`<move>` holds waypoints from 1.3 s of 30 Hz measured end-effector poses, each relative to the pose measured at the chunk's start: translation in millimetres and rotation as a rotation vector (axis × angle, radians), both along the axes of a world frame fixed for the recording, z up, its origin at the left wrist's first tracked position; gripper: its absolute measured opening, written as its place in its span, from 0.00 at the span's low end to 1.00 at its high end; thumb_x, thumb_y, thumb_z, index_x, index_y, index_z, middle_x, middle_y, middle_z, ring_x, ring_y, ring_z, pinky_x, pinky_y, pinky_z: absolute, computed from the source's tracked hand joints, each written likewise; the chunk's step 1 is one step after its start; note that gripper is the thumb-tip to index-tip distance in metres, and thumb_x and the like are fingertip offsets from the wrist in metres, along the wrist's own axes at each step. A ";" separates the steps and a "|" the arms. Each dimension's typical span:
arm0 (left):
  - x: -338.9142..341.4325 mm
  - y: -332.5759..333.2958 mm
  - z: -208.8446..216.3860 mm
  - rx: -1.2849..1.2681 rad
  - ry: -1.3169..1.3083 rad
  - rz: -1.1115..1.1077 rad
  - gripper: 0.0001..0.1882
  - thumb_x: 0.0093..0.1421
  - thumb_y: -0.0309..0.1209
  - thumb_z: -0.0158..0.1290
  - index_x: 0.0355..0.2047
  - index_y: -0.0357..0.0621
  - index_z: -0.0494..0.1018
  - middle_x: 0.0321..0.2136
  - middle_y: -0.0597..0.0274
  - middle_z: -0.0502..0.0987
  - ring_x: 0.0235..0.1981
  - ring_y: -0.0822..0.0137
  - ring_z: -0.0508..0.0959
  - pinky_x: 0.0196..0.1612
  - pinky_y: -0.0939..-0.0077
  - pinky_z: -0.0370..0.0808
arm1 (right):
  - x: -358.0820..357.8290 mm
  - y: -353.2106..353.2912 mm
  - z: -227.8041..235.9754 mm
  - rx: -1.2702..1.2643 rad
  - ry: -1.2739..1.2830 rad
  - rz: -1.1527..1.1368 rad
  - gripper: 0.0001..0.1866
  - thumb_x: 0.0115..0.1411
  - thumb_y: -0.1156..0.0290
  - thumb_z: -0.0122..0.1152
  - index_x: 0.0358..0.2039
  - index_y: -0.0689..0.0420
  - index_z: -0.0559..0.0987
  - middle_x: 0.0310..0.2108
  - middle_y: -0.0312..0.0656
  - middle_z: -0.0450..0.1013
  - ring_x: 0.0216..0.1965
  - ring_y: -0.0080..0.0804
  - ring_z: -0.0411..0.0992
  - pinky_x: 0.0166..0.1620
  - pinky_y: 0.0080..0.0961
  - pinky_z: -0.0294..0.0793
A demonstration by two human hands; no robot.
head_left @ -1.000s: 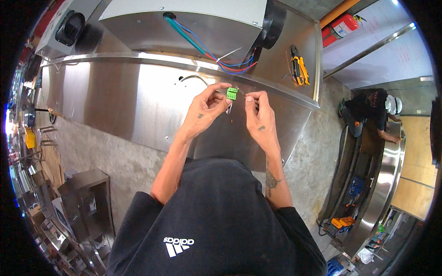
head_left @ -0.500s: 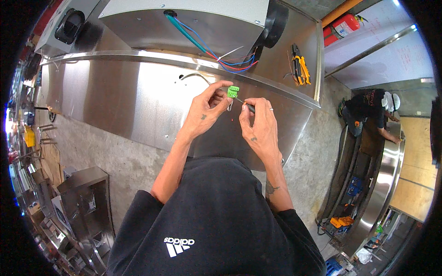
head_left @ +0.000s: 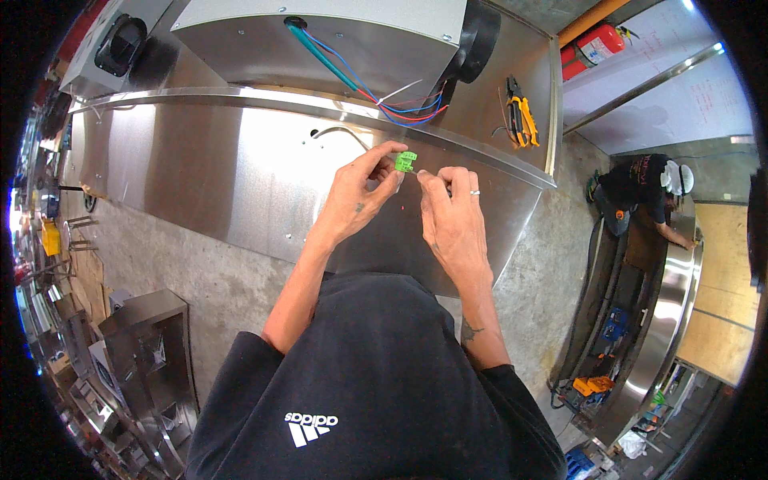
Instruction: The person connects multiple colored wires to a green terminal block using a screwdriver, then inserts the assembled wiring into a metal enclosure. The person uses a screwdriver to tighten the terminal screws and secures the wires inside the enclosure.
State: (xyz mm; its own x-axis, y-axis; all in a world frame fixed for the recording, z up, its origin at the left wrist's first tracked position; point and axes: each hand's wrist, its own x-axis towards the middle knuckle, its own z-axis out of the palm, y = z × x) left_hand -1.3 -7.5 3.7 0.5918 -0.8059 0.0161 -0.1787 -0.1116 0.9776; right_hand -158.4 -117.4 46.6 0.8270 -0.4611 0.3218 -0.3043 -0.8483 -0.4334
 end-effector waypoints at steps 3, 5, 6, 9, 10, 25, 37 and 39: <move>0.7 0.5 0.1 0.007 -0.026 -0.013 0.22 0.70 0.23 0.63 0.63 0.43 0.79 0.36 0.64 0.82 0.38 0.74 0.80 0.47 0.72 0.80 | -1.4 -4.2 -2.2 -0.021 -0.018 0.045 0.16 0.65 0.81 0.66 0.54 0.59 0.81 0.47 0.47 0.72 0.47 0.50 0.73 0.49 0.46 0.78; 1.6 0.9 -2.6 0.002 -0.045 -0.021 0.21 0.70 0.23 0.63 0.63 0.43 0.79 0.36 0.64 0.82 0.37 0.74 0.80 0.46 0.72 0.80 | 0.3 -8.5 -3.9 -0.064 -0.035 0.078 0.13 0.67 0.77 0.64 0.52 0.60 0.81 0.45 0.46 0.72 0.47 0.49 0.73 0.50 0.46 0.79; 1.9 0.9 -3.0 -0.002 -0.057 -0.022 0.21 0.70 0.23 0.63 0.63 0.42 0.79 0.35 0.64 0.82 0.37 0.74 0.80 0.46 0.72 0.80 | 1.0 -9.4 -3.9 -0.067 -0.034 0.082 0.11 0.68 0.76 0.64 0.50 0.60 0.81 0.44 0.46 0.72 0.47 0.49 0.73 0.50 0.46 0.79; 1.5 0.8 -3.0 -0.012 -0.089 -0.025 0.21 0.70 0.22 0.62 0.63 0.42 0.79 0.35 0.63 0.81 0.37 0.73 0.80 0.47 0.71 0.80 | 2.0 -11.3 -5.4 -0.105 -0.010 0.066 0.08 0.69 0.74 0.65 0.46 0.61 0.80 0.42 0.47 0.73 0.45 0.48 0.74 0.48 0.45 0.78; 0.1 0.8 -2.2 -0.014 -0.096 -0.027 0.21 0.69 0.22 0.62 0.63 0.42 0.79 0.34 0.63 0.81 0.37 0.72 0.80 0.47 0.71 0.80 | 1.7 -11.9 -8.5 -0.136 0.012 0.042 0.07 0.70 0.74 0.66 0.45 0.61 0.79 0.42 0.48 0.73 0.44 0.49 0.73 0.48 0.45 0.77; -0.9 1.9 -2.5 -0.042 -0.219 -0.014 0.23 0.68 0.22 0.63 0.63 0.44 0.79 0.40 0.57 0.83 0.38 0.67 0.82 0.48 0.67 0.81 | 2.7 -6.6 -6.3 -0.080 0.173 -0.040 0.08 0.71 0.68 0.63 0.42 0.59 0.76 0.39 0.50 0.75 0.43 0.51 0.75 0.48 0.48 0.77; 4.0 0.5 4.6 -0.075 -0.284 -0.022 0.25 0.67 0.20 0.64 0.64 0.46 0.78 0.41 0.56 0.83 0.38 0.65 0.83 0.47 0.67 0.81 | -2.2 -11.7 -7.4 -0.071 0.049 0.015 0.09 0.76 0.67 0.59 0.45 0.60 0.76 0.39 0.48 0.75 0.42 0.51 0.75 0.45 0.48 0.78; 4.1 1.8 5.6 -0.052 -0.286 -0.043 0.24 0.68 0.21 0.63 0.64 0.45 0.77 0.44 0.55 0.83 0.40 0.62 0.84 0.48 0.66 0.82 | -1.9 -10.9 -5.9 -0.066 0.079 -0.017 0.09 0.75 0.66 0.60 0.44 0.59 0.76 0.39 0.48 0.75 0.42 0.51 0.76 0.46 0.48 0.79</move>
State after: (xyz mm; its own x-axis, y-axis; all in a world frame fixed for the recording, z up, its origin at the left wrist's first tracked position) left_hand 2.9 -5.7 9.3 0.5225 -0.8239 0.2195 -0.4515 -0.0490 0.8909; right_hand -160.3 -128.3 40.7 0.8429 -0.4554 0.2864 -0.3502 -0.8686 -0.3506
